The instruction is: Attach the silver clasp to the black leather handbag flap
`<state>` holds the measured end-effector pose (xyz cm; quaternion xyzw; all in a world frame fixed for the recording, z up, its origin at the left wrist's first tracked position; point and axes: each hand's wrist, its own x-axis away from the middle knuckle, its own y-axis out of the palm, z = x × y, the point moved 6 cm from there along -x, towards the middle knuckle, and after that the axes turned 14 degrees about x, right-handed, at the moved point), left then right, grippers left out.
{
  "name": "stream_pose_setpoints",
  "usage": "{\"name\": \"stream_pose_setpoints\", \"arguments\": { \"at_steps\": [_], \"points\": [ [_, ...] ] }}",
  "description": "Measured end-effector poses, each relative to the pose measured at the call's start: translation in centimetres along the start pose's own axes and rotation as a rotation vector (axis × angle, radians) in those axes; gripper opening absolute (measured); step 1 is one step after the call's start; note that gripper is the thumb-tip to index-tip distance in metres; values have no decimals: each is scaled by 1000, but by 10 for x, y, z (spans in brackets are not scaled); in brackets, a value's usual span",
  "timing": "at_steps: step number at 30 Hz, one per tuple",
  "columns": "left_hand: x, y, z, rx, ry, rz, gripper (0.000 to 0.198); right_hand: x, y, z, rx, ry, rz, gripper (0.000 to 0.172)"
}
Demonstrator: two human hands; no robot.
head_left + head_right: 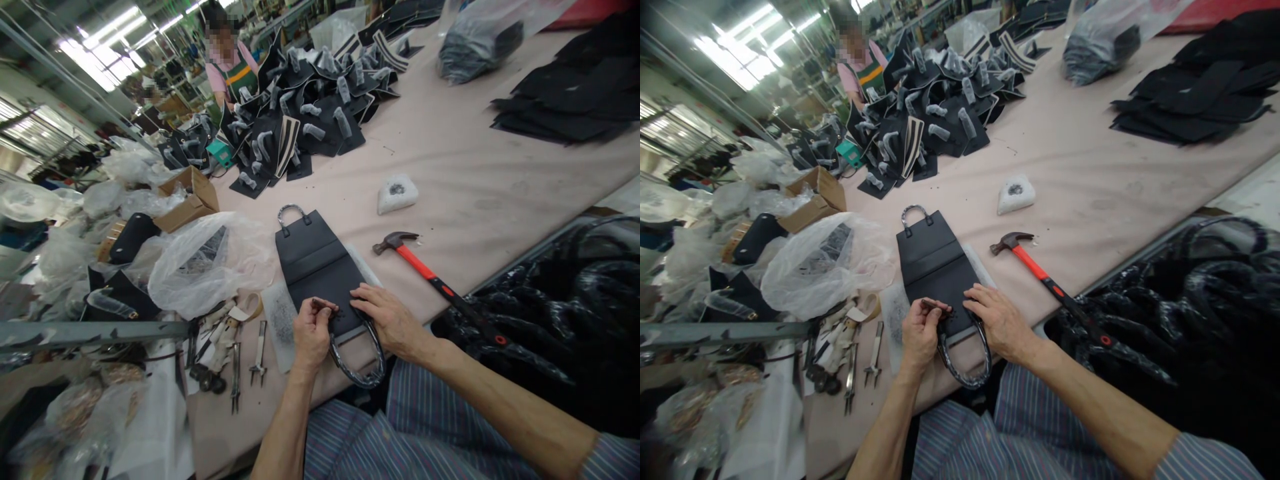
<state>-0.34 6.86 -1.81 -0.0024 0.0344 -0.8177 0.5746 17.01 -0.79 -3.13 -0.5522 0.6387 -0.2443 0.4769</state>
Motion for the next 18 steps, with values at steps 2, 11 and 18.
{"name": "stream_pose_setpoints", "arguments": {
  "at_steps": [2,11,18],
  "points": [
    [1,1,2,-39,30,-2,8,0,0,0,-1,0,5,50],
    [6,2,5,-162,153,-83,10,-4,-9,9,-163,4,-42,57],
    [5,3,10,-163,160,-113,14,-2,-49,77,-25,325,135,40]
  ]
}}
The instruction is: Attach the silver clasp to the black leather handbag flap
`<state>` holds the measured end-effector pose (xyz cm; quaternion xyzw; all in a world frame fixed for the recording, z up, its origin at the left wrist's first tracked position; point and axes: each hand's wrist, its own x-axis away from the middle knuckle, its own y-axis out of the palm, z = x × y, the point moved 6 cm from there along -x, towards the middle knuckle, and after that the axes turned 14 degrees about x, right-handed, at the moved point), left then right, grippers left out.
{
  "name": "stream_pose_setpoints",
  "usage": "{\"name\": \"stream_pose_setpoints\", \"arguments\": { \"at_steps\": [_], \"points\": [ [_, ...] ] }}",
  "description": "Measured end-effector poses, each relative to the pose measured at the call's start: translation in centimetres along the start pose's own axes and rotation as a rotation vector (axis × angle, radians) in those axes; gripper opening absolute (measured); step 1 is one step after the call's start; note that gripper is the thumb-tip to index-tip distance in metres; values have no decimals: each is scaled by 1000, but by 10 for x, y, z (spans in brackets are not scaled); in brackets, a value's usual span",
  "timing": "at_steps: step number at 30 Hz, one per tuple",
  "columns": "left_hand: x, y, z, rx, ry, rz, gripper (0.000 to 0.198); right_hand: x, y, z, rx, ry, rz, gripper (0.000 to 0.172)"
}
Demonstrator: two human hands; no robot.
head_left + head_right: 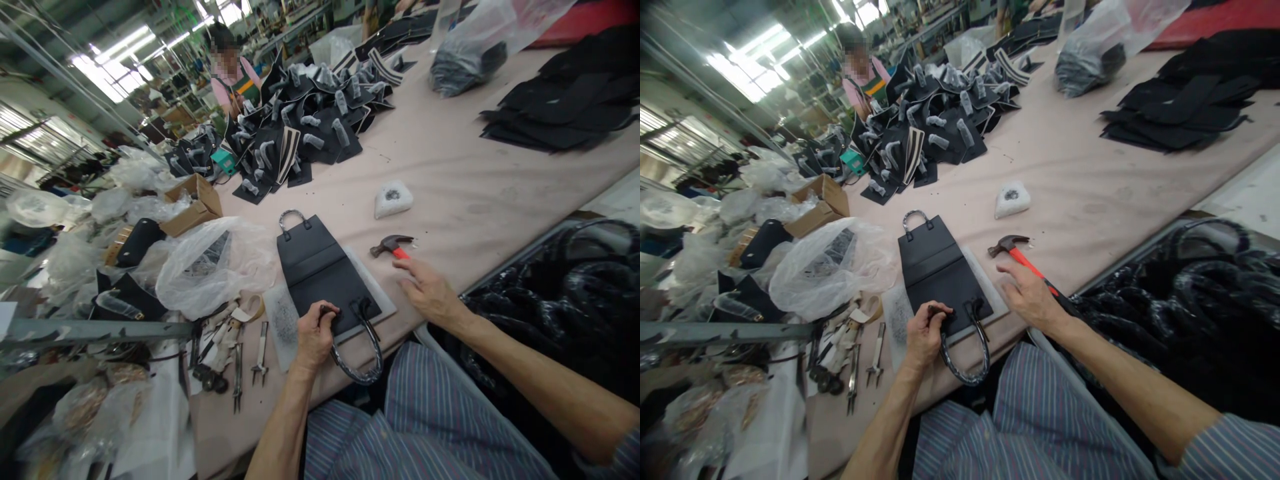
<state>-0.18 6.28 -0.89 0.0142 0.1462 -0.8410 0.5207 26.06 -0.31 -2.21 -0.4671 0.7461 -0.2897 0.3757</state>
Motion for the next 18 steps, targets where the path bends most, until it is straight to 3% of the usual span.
{"name": "stream_pose_setpoints", "arguments": {
  "at_steps": [4,8,14,18],
  "points": [
    [2,0,4,-3,45,-14,16,-2,-20,45,340,115,63,40],
    [4,-3,-2,43,24,-6,17,4,-26,75,423,211,-53,41],
    [3,-4,-13,115,-68,18,16,1,-17,70,494,230,-314,40],
    [-1,-3,-11,116,-88,-15,15,-7,-15,67,413,355,-382,33]
  ]
}}
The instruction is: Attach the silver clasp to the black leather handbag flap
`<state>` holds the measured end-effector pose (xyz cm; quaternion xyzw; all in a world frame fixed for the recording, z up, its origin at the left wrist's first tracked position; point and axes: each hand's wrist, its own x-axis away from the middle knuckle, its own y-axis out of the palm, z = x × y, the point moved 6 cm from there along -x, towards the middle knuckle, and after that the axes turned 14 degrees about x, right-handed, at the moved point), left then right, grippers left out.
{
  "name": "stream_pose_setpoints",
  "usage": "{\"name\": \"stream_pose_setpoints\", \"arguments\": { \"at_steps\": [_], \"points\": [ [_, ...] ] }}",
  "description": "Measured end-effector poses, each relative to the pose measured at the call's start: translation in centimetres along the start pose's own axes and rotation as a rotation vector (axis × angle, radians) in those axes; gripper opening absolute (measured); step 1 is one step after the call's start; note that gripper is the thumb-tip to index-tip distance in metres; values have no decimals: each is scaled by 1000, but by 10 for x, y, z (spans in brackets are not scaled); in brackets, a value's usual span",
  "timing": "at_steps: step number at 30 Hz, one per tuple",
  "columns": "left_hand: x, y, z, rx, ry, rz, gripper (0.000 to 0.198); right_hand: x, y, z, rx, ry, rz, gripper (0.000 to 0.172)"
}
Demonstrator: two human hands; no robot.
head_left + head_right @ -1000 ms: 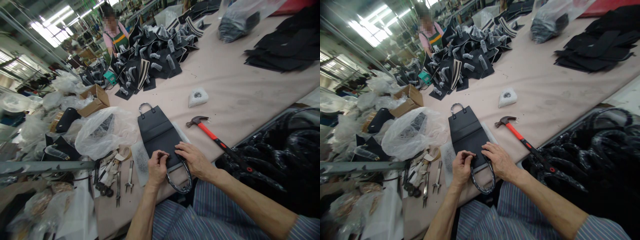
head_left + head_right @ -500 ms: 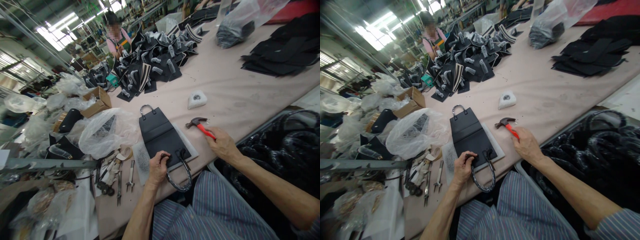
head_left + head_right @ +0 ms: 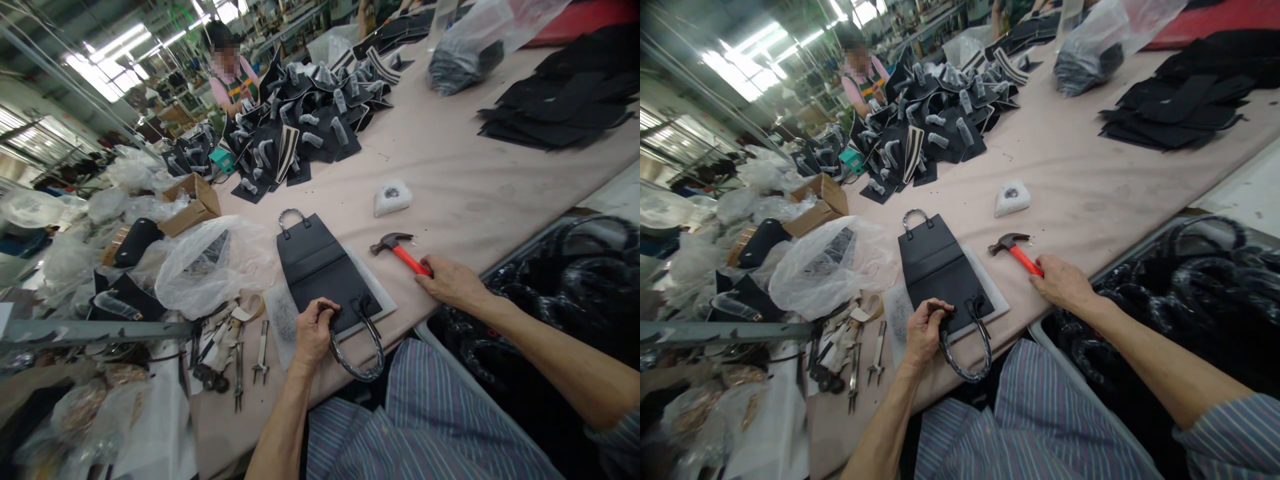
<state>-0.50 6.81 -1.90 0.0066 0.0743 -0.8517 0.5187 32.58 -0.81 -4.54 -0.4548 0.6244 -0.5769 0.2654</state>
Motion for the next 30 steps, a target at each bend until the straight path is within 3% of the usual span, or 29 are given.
{"name": "stream_pose_setpoints", "arguments": {
  "at_steps": [6,10,13,16,19,21,25,27,30],
  "points": [
    [-5,6,8,-73,30,-76,15,-13,-1,-5,-380,128,-219,16],
    [-1,10,8,-126,122,-95,16,-3,1,-31,-685,125,-442,7],
    [4,11,5,-151,159,-96,16,17,-12,-54,-810,137,-483,14],
    [7,13,2,-182,183,-104,17,42,-42,-71,-824,84,-357,32],
    [8,13,3,-202,206,-106,17,69,-87,-87,-574,-205,-14,41],
    [8,12,5,-204,207,-92,17,87,-104,-103,-300,-425,144,40],
    [8,11,7,-215,210,-69,17,105,-106,-128,85,-647,106,31],
    [9,11,8,-204,227,-72,17,107,-118,-136,59,-661,171,32],
    [9,12,7,-180,239,-86,17,112,-141,-138,-176,-597,386,36]
  ]
}}
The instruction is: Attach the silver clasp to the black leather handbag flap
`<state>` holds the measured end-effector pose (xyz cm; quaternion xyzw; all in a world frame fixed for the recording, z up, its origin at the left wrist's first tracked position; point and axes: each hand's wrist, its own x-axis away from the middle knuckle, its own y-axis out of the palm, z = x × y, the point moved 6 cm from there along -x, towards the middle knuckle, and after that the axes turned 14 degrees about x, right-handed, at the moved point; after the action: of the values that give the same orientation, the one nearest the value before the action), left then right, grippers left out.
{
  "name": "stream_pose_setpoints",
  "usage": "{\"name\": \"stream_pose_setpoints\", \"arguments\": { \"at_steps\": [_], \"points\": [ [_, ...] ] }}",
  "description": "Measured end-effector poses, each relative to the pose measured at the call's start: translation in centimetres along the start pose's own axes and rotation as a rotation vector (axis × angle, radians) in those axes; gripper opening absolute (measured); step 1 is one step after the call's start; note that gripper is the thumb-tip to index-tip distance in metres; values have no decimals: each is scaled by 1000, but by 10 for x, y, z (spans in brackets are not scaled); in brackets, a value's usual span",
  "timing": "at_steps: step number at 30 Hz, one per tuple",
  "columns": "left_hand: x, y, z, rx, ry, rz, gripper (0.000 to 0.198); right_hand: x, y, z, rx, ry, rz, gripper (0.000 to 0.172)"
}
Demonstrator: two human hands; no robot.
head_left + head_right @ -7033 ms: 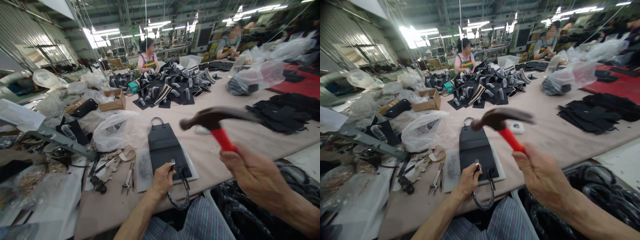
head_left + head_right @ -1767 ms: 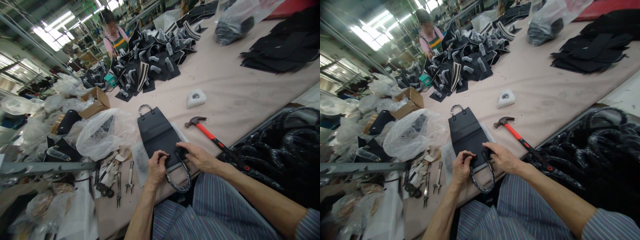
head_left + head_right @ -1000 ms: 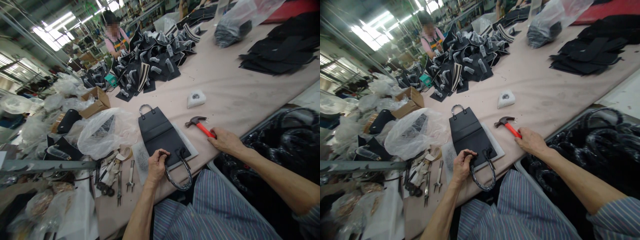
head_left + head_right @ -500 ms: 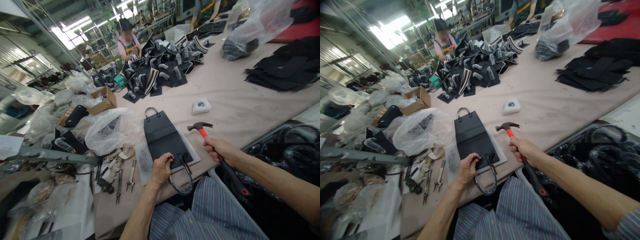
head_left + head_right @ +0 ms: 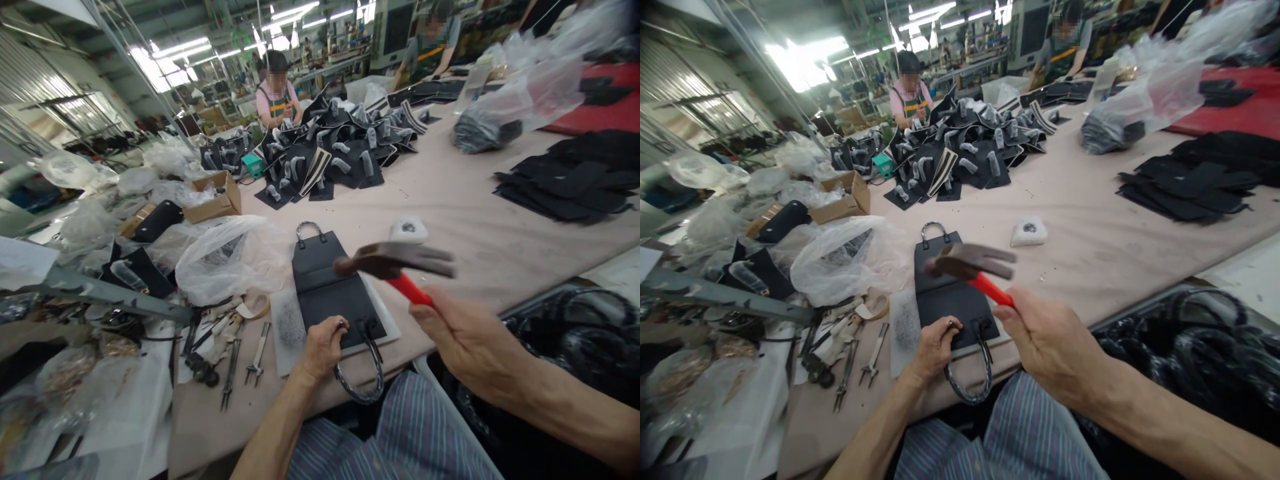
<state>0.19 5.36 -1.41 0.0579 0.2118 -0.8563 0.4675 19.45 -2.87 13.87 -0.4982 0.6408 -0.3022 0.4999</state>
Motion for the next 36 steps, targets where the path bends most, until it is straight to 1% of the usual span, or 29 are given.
{"name": "stream_pose_setpoints", "arguments": {
  "at_steps": [1,2,3,5,6,7,8,10,11,12,13,15,16,17,19,22,24,26,28,29,30,31,33,35,36],
  "points": [
    [0,0,0,1,-1,1,17,1,-1,-1,-34,9,34,38],
    [0,0,-1,-4,-5,0,17,2,4,-2,-38,6,3,38],
    [0,-1,-1,-15,-12,-1,17,4,12,-2,-13,-4,-87,37],
    [0,-1,-1,-40,-26,-6,18,8,31,0,72,-6,-353,34],
    [0,-1,-2,-45,-35,-11,18,10,35,3,93,20,-448,33],
    [0,-1,-2,-42,-41,-14,18,9,34,5,84,66,-479,34],
    [0,-1,-1,-32,-44,-19,19,7,29,6,47,118,-442,38],
    [0,-1,-1,-2,-42,-17,19,4,15,7,-34,204,-279,46],
    [0,-1,-1,10,-42,-13,19,4,13,7,-52,211,-233,48],
    [0,-1,-1,16,-41,-10,19,6,15,5,-41,192,-236,48],
    [0,-1,-2,14,-39,-6,19,10,22,4,-10,147,-292,46],
    [0,-1,-3,-4,-35,-12,22,20,40,5,71,44,-473,41],
    [0,-1,-4,-14,-35,-18,23,23,48,9,100,24,-541,39],
    [0,0,-4,-20,-36,-24,23,25,53,16,110,37,-570,37],
    [-1,0,-4,-18,-50,-31,22,21,59,33,44,111,-561,38],
    [-2,-1,-1,5,-59,-26,19,13,74,67,-82,301,-551,40],
    [-3,-2,0,23,-51,-22,19,8,86,96,-53,420,-551,39],
    [-3,-2,-3,40,-42,-15,17,2,94,120,14,482,-497,36],
    [-4,-3,-7,51,-36,-3,17,-3,96,132,80,486,-400,25],
    [-4,-4,-8,54,-41,6,18,-5,97,130,104,470,-347,21],
    [-4,-4,-9,53,-51,15,19,-5,100,124,117,443,-299,24],
    [-4,-5,-10,50,-61,23,20,-5,103,112,116,396,-258,32],
    [-3,-4,-8,39,-78,31,19,-2,117,76,62,236,-207,42],
    [-2,0,-3,29,-84,22,19,6,135,35,-3,57,-192,46],
    [-2,1,-1,28,-94,21,19,11,143,19,-18,-1,-192,49]
  ]
}}
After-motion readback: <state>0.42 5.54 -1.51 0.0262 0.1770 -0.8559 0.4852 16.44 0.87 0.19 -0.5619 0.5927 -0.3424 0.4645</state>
